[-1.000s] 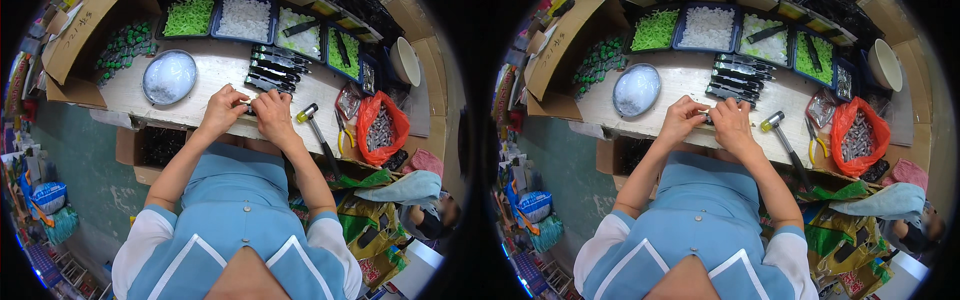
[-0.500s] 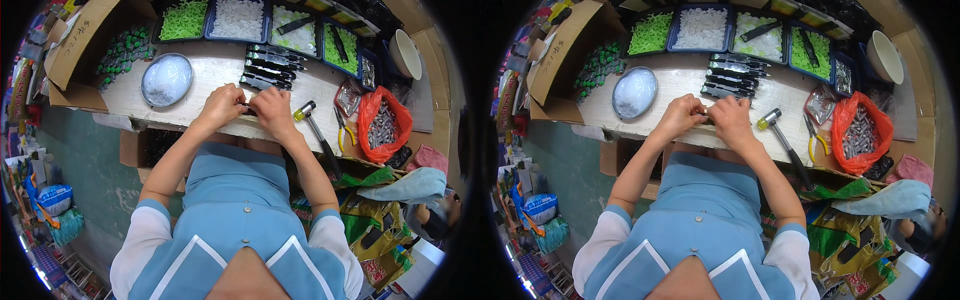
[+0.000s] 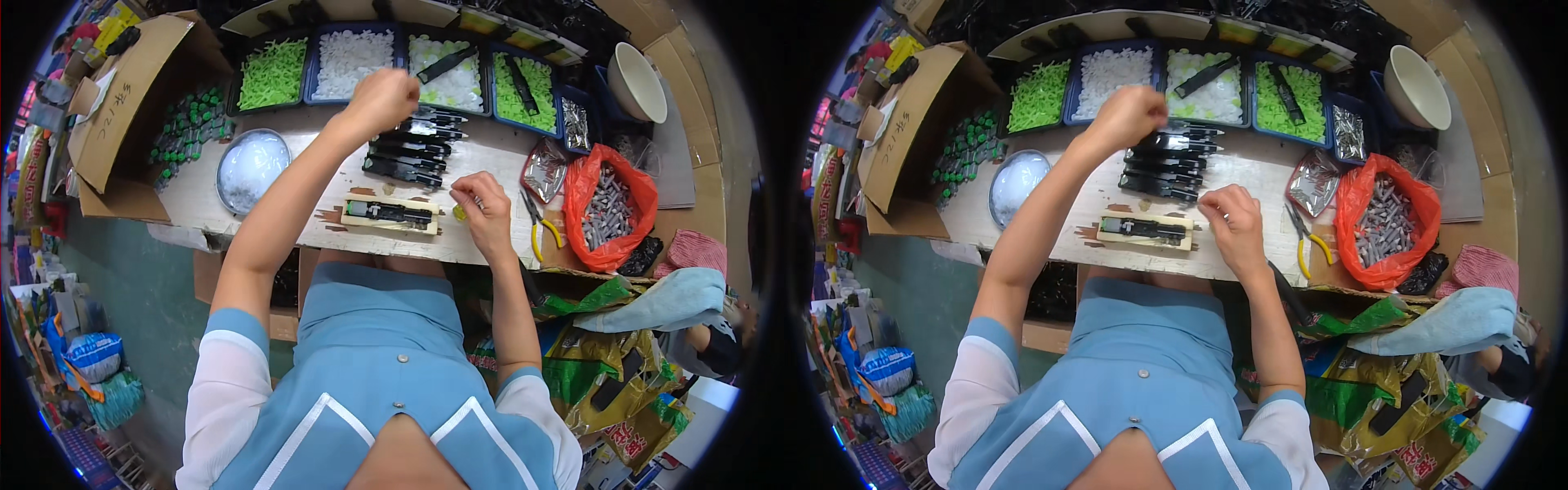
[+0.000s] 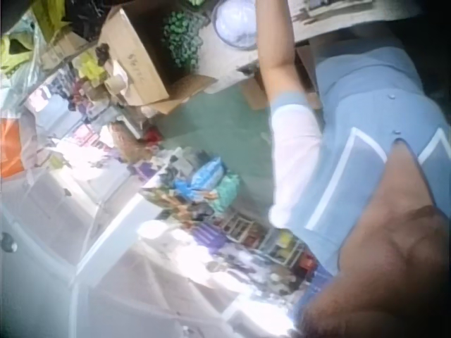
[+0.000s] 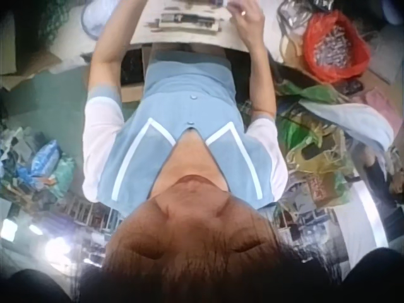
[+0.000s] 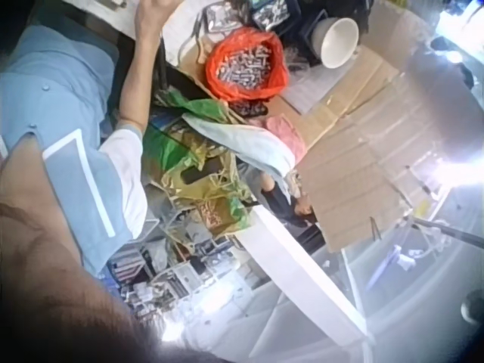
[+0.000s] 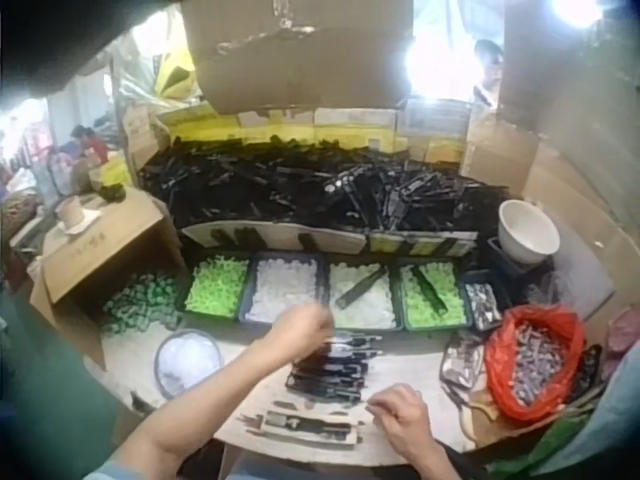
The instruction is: Assembling small plastic toy components at a factory workbench using a mallet.
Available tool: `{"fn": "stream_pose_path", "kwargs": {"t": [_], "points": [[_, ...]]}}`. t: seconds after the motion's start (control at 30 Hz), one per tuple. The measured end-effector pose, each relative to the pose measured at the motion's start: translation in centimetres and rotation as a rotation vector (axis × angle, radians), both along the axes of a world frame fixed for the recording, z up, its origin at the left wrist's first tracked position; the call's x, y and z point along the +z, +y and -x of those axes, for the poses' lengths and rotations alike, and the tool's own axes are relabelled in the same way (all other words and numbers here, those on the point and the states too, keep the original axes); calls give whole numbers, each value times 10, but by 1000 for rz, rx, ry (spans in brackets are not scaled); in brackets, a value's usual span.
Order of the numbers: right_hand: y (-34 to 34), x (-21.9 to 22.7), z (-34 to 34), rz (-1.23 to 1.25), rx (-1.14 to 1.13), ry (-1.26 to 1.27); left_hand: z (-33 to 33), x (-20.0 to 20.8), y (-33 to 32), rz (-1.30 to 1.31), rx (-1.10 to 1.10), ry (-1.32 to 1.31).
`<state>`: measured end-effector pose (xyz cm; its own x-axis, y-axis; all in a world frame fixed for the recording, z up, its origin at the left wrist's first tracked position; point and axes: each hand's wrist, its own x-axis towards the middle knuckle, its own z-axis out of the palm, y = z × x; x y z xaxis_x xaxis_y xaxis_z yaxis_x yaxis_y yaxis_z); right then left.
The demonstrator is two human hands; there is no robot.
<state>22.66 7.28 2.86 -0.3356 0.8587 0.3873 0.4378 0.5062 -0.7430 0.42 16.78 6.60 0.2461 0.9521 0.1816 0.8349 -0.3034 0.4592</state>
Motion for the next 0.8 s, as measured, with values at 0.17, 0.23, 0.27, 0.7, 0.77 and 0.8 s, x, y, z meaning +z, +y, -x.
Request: {"fn": "stream_pose_path", "kwargs": {"t": [0.17,0.23,0.27,0.7,0.77,0.8], "points": [[1,5,0,0,12,-50,-28,1,49,37,-19,463],[2,3,-5,-2,4,-58,-29,0,52,24,-43,480],[2,1,-7,-3,4,-66,-27,-1,53,12,-59,498],[-1,8,2,132,24,127,5,7,2,341,0,-1168],[-5,20,9,239,54,239,3,4,-31,381,-17,-1310],[-6,22,12,249,63,261,1,2,-47,394,-3,-1333]]}}
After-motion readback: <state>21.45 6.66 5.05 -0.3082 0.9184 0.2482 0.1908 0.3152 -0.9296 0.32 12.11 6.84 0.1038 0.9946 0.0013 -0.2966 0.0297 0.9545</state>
